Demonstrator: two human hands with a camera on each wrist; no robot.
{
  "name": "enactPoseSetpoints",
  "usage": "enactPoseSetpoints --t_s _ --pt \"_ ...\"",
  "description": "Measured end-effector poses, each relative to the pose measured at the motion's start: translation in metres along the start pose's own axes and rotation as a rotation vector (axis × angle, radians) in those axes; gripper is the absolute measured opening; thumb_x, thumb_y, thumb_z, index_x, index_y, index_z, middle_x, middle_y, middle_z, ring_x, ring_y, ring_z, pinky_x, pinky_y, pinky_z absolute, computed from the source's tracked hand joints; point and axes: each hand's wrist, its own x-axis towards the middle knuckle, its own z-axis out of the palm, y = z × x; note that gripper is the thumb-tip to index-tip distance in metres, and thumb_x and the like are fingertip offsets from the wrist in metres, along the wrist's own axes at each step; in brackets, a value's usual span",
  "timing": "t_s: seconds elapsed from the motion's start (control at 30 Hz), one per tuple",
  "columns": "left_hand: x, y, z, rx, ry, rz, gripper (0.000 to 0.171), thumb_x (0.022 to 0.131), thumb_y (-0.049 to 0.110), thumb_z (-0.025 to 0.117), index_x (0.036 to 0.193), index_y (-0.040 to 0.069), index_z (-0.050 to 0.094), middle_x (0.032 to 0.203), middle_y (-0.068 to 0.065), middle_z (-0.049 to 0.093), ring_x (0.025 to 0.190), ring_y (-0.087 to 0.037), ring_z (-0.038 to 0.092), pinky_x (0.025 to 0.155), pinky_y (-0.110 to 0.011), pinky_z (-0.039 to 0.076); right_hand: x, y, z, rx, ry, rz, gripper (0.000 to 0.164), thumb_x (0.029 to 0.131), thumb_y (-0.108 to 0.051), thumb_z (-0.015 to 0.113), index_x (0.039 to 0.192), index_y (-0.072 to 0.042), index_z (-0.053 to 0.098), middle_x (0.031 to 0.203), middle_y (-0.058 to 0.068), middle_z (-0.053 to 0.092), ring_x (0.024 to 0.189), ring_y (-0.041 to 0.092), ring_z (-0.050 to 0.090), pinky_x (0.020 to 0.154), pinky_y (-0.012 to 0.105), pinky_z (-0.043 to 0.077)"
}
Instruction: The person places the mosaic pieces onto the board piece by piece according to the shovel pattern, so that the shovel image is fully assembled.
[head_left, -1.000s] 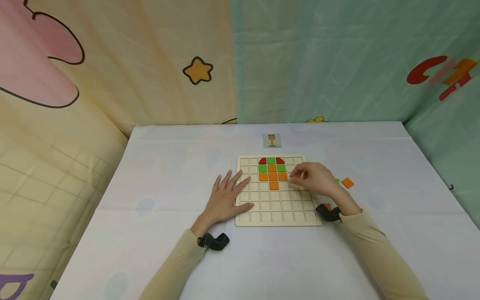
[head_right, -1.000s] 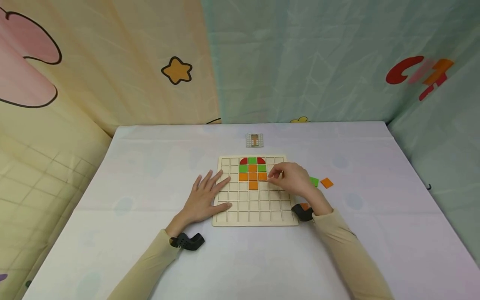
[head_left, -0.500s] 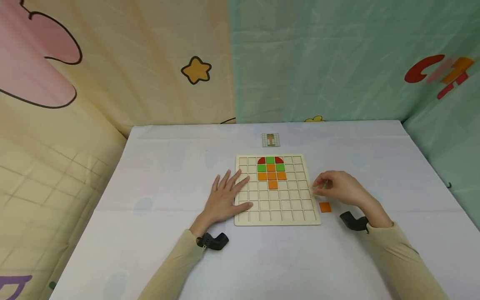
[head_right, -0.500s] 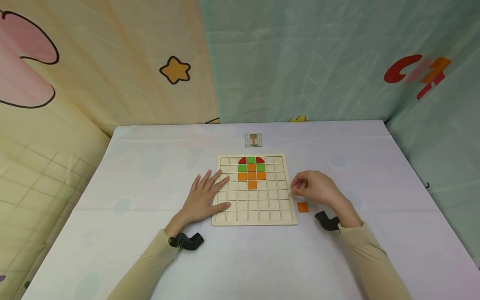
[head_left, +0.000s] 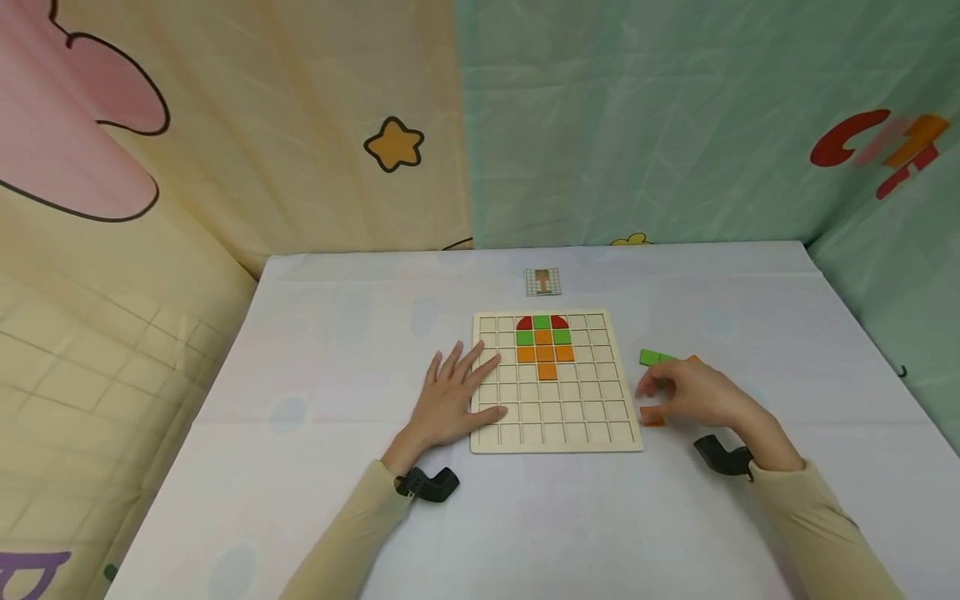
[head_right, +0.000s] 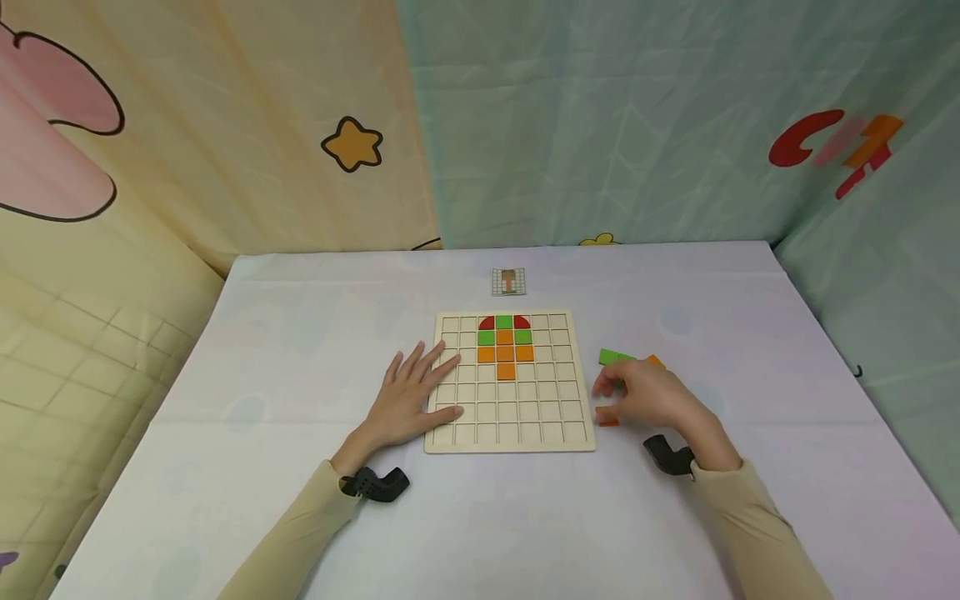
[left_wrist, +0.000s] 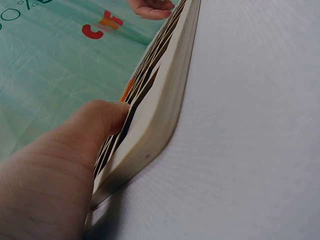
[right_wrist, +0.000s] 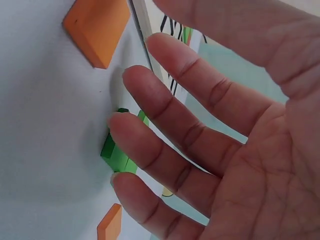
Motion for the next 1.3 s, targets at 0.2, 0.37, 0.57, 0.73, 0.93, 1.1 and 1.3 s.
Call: enactPoseSetpoints --t_s 0.2,0.37,0.57,0.73,0.93,1.1,1.3 --pt "-0.0003 -0.0005 0.0022 0.001 0.001 -0.001 0.077 0.088 0.060 0.051 0.151 0.022 0.030 0.157 -0.005 0.015 0.143 -0.032 0.004 0.110 -0.053 -0.002 -0.0029 0.0032 0.0018 0.010 -0.032 -0.012 0.026 0.072 -0.025 0.083 0.092 -0.015 0.067 0.086 -0.004 0.058 0.074 0.014 0.050 0.065 0.029 0.042" --pt "0.0001 -0.0017 0.0034 0.005 -0.001 -0.008 0.077 0.088 0.061 0.050 0.151 0.023 0.029 0.157 -0.004 0.014 0.143 -0.031 0.003 0.110 -0.052 -0.003 -0.0029 0.0029 0.0031 0.014 -0.038 -0.010 0.026 0.073 -0.023 0.082 0.092 -0.014 0.067 0.084 -0.004 0.058 0.075 0.014 0.049 0.066 0.031 0.041" --pt "0.0002 -0.0027 0.0032 0.007 -0.006 -0.008 0.077 0.088 0.061 0.050 0.151 0.023 0.028 0.157 -0.004 0.014 0.143 -0.031 0.003 0.110 -0.052 -0.004 -0.0018 0.0031 0.0039 0.037 -0.054 -0.020 0.020 0.074 -0.018 0.081 0.087 -0.013 0.067 0.078 -0.005 0.057 0.070 0.014 0.048 0.062 0.029 0.041" --pt "0.0003 -0.0029 0.0037 0.004 0.004 -0.001 0.077 0.088 0.061 0.051 0.151 0.023 0.030 0.157 -0.005 0.015 0.143 -0.032 0.004 0.110 -0.052 -0.004 -0.0022 0.0050 0.0055 0.047 -0.057 -0.029 0.018 0.074 -0.017 0.081 0.085 -0.013 0.066 0.077 -0.006 0.057 0.069 0.014 0.048 0.061 0.028 0.040" --pt "0.0007 -0.0034 0.0047 0.007 0.014 0.005 0.077 0.087 0.061 0.051 0.151 0.023 0.030 0.157 -0.004 0.015 0.143 -0.032 0.004 0.110 -0.052 -0.003 -0.0028 0.0061 0.0065 0.044 -0.062 -0.052 0.020 0.076 -0.018 0.080 0.084 -0.014 0.062 0.076 -0.005 0.054 0.070 0.014 0.046 0.061 0.027 0.038" --pt "0.0003 -0.0035 0.0051 -0.001 0.026 0.011 0.076 0.087 0.060 0.052 0.150 0.022 0.032 0.157 -0.005 0.017 0.142 -0.033 0.006 0.110 -0.053 -0.001 -0.0039 0.0070 0.0079 0.056 -0.068 -0.072 0.021 0.078 -0.018 0.079 0.086 -0.013 0.060 0.075 -0.005 0.051 0.069 0.013 0.045 0.060 0.026 0.038" --pt "0.0007 -0.0039 0.0058 0.004 0.023 0.006 0.076 0.087 0.061 0.051 0.150 0.023 0.030 0.157 -0.004 0.016 0.143 -0.032 0.005 0.110 -0.053 -0.002 -0.0066 0.0099 0.0089 0.077 -0.065 -0.076 0.025 0.079 -0.023 0.078 0.088 -0.013 0.057 0.074 -0.004 0.049 0.069 0.011 0.046 0.060 0.025 0.038"
